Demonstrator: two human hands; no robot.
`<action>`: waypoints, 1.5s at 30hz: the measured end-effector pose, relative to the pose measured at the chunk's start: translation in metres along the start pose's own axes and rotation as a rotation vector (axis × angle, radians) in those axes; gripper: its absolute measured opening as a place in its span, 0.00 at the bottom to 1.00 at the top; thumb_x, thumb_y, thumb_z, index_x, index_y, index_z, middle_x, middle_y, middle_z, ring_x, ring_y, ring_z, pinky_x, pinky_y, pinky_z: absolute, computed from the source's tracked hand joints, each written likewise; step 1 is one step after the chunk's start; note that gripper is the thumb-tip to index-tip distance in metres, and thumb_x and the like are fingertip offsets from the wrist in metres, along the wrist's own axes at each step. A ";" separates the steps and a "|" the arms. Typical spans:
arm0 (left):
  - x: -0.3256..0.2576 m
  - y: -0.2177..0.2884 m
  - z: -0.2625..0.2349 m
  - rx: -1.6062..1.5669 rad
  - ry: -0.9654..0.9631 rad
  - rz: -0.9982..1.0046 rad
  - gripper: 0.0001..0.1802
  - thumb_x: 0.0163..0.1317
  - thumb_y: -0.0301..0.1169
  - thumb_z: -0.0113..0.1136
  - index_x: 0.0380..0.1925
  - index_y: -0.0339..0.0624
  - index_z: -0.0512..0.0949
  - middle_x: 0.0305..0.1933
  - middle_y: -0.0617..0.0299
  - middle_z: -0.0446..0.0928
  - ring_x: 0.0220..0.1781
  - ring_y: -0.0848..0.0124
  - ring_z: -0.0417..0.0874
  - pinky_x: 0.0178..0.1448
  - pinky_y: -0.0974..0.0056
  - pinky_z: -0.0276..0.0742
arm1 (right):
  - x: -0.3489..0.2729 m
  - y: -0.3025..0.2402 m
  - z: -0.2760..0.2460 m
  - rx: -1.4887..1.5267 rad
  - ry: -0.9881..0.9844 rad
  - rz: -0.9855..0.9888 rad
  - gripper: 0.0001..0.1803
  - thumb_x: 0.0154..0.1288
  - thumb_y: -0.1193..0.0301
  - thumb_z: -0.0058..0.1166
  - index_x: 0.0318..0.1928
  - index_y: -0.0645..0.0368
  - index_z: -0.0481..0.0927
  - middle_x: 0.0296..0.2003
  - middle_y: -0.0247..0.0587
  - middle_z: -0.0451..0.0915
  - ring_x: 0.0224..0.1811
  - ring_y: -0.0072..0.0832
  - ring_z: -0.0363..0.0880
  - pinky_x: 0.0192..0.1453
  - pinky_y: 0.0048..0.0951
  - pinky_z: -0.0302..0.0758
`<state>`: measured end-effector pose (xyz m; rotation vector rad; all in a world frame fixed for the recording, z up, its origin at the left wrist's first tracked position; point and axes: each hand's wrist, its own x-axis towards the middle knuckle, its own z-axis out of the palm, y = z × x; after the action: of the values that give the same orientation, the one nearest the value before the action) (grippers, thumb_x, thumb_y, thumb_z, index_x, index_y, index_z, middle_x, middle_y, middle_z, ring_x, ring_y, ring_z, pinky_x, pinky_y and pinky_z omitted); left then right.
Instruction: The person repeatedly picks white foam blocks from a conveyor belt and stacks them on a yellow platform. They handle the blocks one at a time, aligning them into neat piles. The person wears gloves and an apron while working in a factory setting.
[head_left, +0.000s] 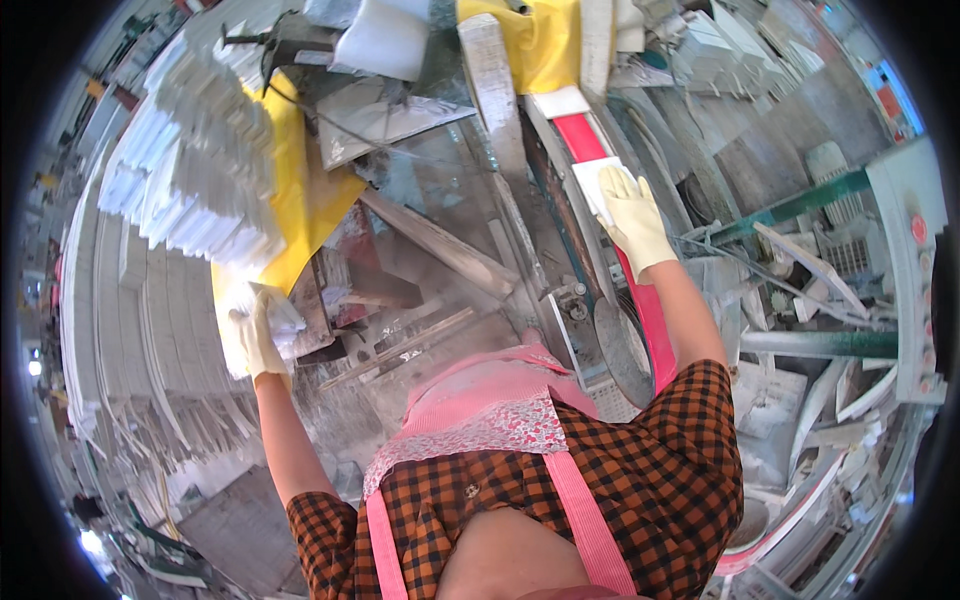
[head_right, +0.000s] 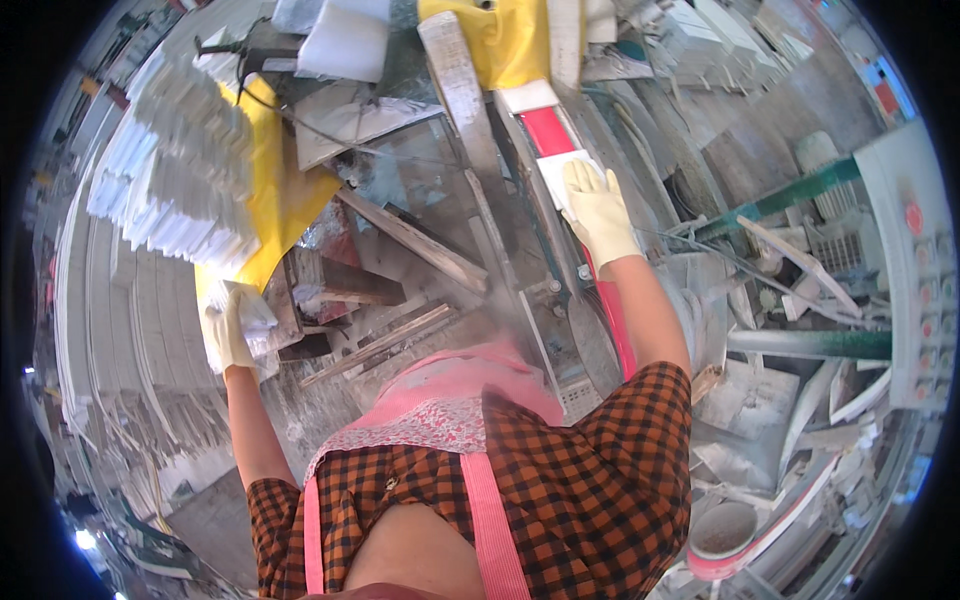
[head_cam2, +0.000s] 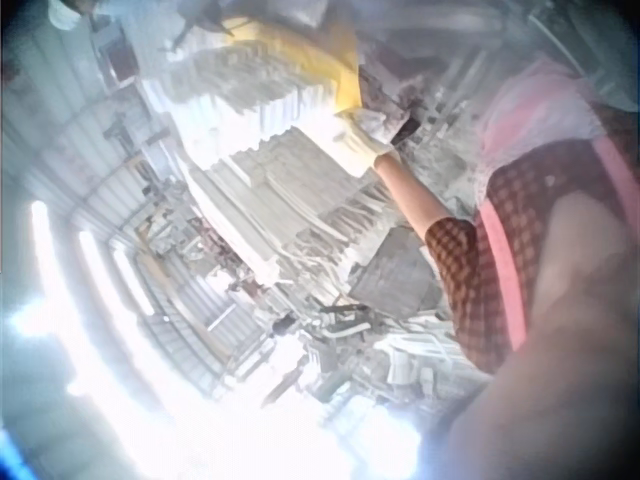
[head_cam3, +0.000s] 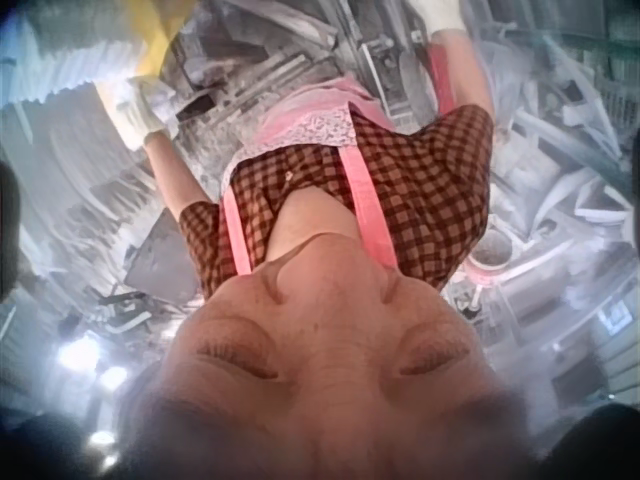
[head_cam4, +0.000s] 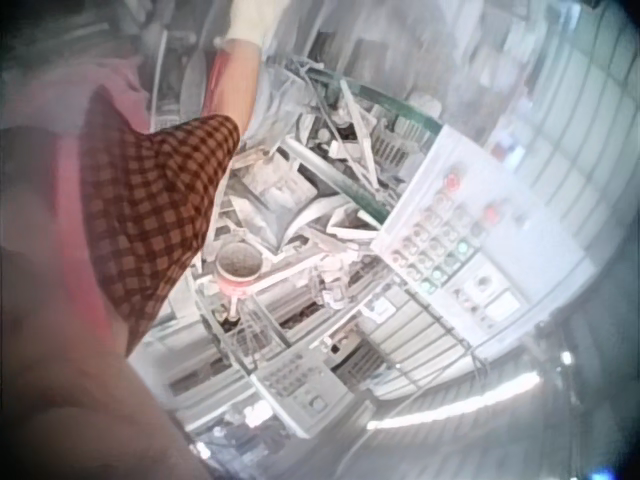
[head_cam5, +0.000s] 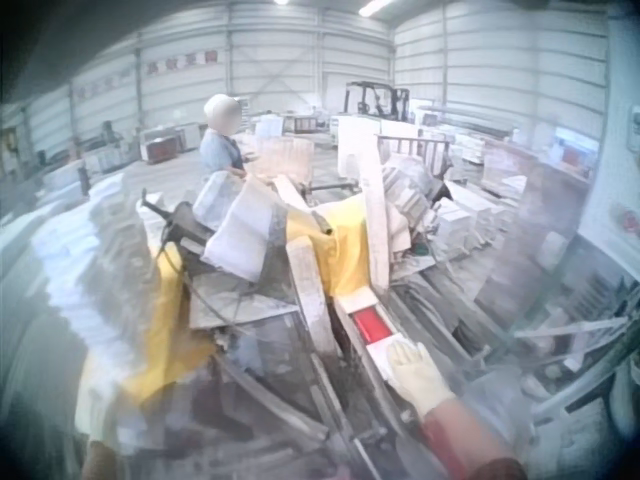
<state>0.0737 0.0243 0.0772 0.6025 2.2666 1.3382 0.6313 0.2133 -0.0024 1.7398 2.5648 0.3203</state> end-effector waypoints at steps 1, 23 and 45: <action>0.002 -0.005 -0.001 -0.047 -0.015 0.004 0.38 0.62 0.46 0.68 0.65 0.37 0.67 0.55 0.53 0.76 0.55 0.64 0.77 0.60 0.58 0.73 | -0.001 -0.001 0.001 0.001 -0.075 0.031 0.43 0.65 0.60 0.59 0.77 0.59 0.59 0.78 0.45 0.61 0.81 0.35 0.57 0.83 0.51 0.52; 0.017 -0.023 -0.005 -0.045 0.070 -0.110 0.51 0.56 0.45 0.67 0.75 0.29 0.56 0.64 0.39 0.75 0.63 0.54 0.79 0.65 0.55 0.74 | 0.101 -0.078 -0.071 0.836 0.017 0.121 0.25 0.67 0.58 0.61 0.59 0.59 0.82 0.42 0.51 0.88 0.42 0.43 0.88 0.46 0.43 0.81; 0.048 -0.091 -0.011 0.097 -0.131 0.435 0.47 0.64 0.43 0.63 0.78 0.41 0.52 0.74 0.35 0.64 0.73 0.44 0.69 0.74 0.51 0.67 | 0.081 -0.516 -0.078 2.049 -0.297 -0.462 0.33 0.71 0.67 0.61 0.72 0.59 0.64 0.59 0.42 0.76 0.61 0.29 0.76 0.60 0.29 0.77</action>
<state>0.0152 0.0037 -0.0057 1.2349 2.1792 1.3325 0.1172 0.0930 -0.0130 0.5724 2.4285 -2.9242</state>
